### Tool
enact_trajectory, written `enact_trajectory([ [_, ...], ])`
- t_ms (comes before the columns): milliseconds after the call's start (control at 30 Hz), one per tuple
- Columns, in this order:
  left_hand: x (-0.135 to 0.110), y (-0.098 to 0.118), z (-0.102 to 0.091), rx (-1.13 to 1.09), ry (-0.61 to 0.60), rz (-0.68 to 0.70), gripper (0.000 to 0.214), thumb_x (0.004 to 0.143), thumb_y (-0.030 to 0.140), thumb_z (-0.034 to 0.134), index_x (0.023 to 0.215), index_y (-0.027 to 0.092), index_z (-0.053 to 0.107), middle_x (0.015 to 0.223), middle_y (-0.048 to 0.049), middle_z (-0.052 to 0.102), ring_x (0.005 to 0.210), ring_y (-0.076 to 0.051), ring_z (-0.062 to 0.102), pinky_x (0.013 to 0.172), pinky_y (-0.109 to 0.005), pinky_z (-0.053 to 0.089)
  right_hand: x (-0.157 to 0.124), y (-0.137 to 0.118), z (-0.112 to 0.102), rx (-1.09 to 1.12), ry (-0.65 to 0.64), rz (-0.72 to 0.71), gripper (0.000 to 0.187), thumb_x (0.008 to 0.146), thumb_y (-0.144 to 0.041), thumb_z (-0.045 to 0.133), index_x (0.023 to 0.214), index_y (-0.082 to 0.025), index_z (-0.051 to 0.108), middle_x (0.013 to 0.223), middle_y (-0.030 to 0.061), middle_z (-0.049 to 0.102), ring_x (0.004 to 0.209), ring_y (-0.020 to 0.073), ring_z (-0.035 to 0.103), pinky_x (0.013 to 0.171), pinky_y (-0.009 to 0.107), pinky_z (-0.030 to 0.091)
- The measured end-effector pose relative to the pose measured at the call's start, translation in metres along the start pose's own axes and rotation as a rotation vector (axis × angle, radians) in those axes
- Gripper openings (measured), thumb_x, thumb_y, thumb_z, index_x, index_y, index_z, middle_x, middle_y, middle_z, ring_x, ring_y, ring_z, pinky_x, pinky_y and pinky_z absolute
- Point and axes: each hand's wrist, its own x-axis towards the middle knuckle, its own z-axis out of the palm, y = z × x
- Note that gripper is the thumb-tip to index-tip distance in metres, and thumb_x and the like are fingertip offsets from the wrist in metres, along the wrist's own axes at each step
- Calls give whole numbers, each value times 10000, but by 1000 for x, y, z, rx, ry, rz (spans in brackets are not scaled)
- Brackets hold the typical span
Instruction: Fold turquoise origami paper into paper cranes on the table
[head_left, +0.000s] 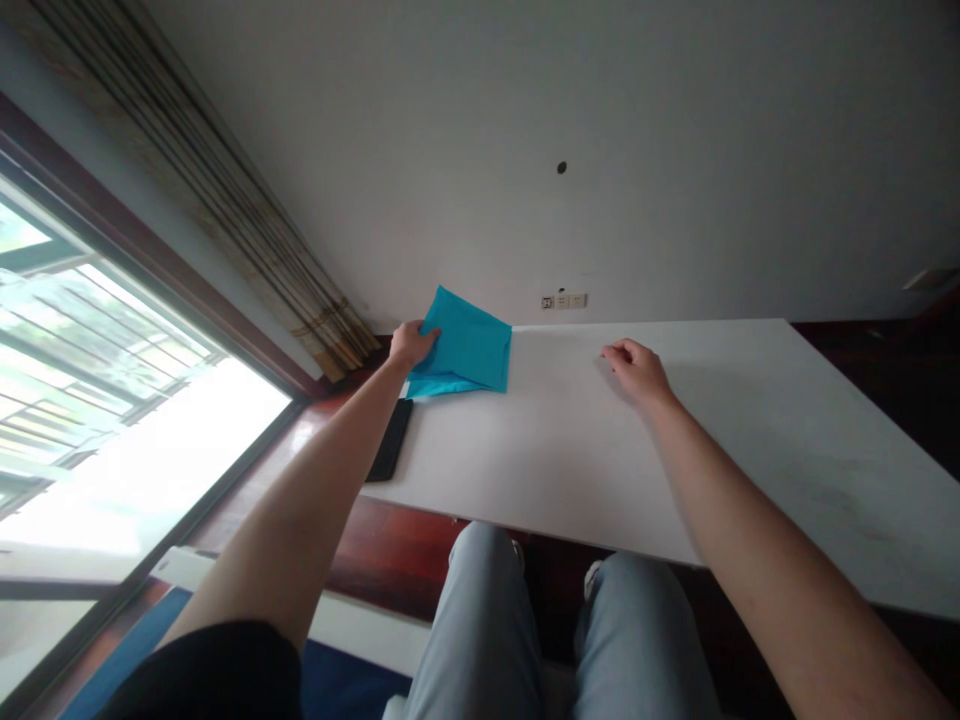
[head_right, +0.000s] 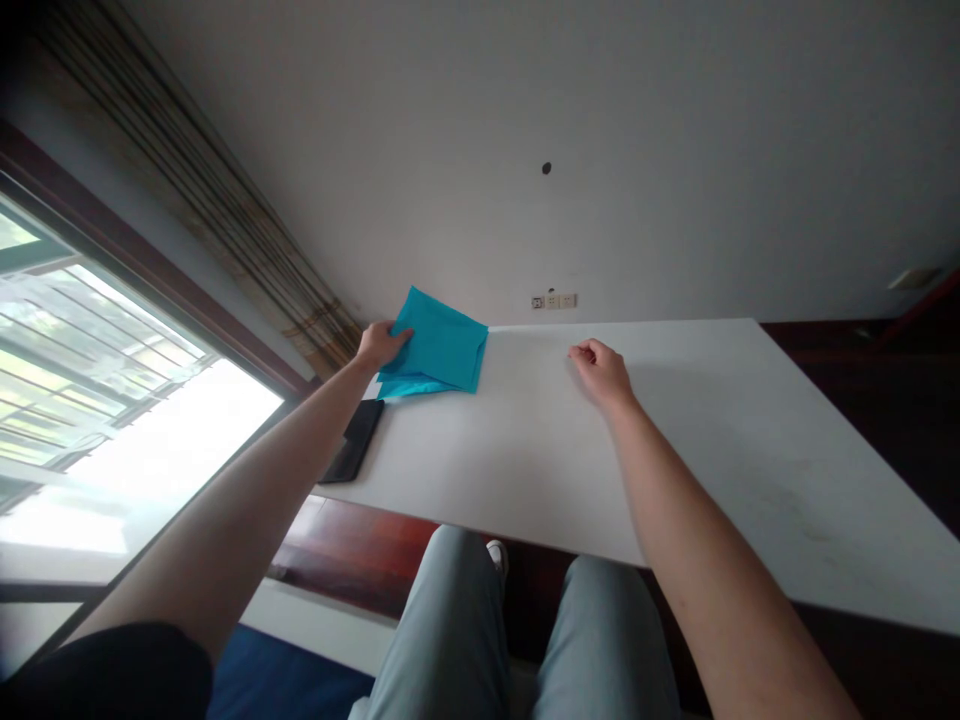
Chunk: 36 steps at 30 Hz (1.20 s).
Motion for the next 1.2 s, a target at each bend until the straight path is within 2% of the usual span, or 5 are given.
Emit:
enact_trajectory([
  [267, -5, 5, -55, 4, 94, 154, 507, 1097, 542, 671, 1237, 101, 878, 1210, -169, 881, 1099, -334, 789, 938, -349, 579, 1, 3, 1, -7, -20, -12, 420, 851, -670, 666, 893, -261, 751, 814, 82, 764, 808, 290, 680, 795, 416, 465],
  [600, -25, -10, -23, 236, 45, 17, 516, 1154, 466, 527, 1395, 199, 897, 1380, -251, 855, 1248, -454, 815, 1017, -498, 624, 4, 8, 1, -25, -51, 3, 435, 828, -676, 667, 904, -255, 746, 880, 106, 794, 827, 292, 691, 802, 430, 479],
  [767, -31, -12, -37, 278, 66, 102, 534, 1185, 484, 460, 1510, 286, 836, 1448, -198, 841, 1345, -440, 783, 1118, -520, 582, 7, 13, 3, -29, -60, 0, 447, 833, -683, 674, 930, -259, 772, 908, 106, 805, 861, 307, 711, 812, 440, 469],
  [1033, -24, 30, -69, -125, 174, 193, 421, 1143, 454, 581, 1090, 155, 873, 1105, -191, 859, 1053, -371, 789, 915, -418, 548, 0, 8, 0, 112, -58, -37, 672, 869, -930, 696, 873, -262, 773, 804, 60, 735, 784, 263, 632, 769, 411, 441],
  [1200, -46, 90, -25, -457, 144, 294, 448, 1139, 489, 575, 924, 164, 795, 941, -100, 820, 932, -291, 743, 785, -331, 503, 1, -2, -10, 409, 3, -3, 883, 763, -1117, 637, 910, -263, 807, 804, 50, 710, 719, 220, 586, 752, 404, 500],
])
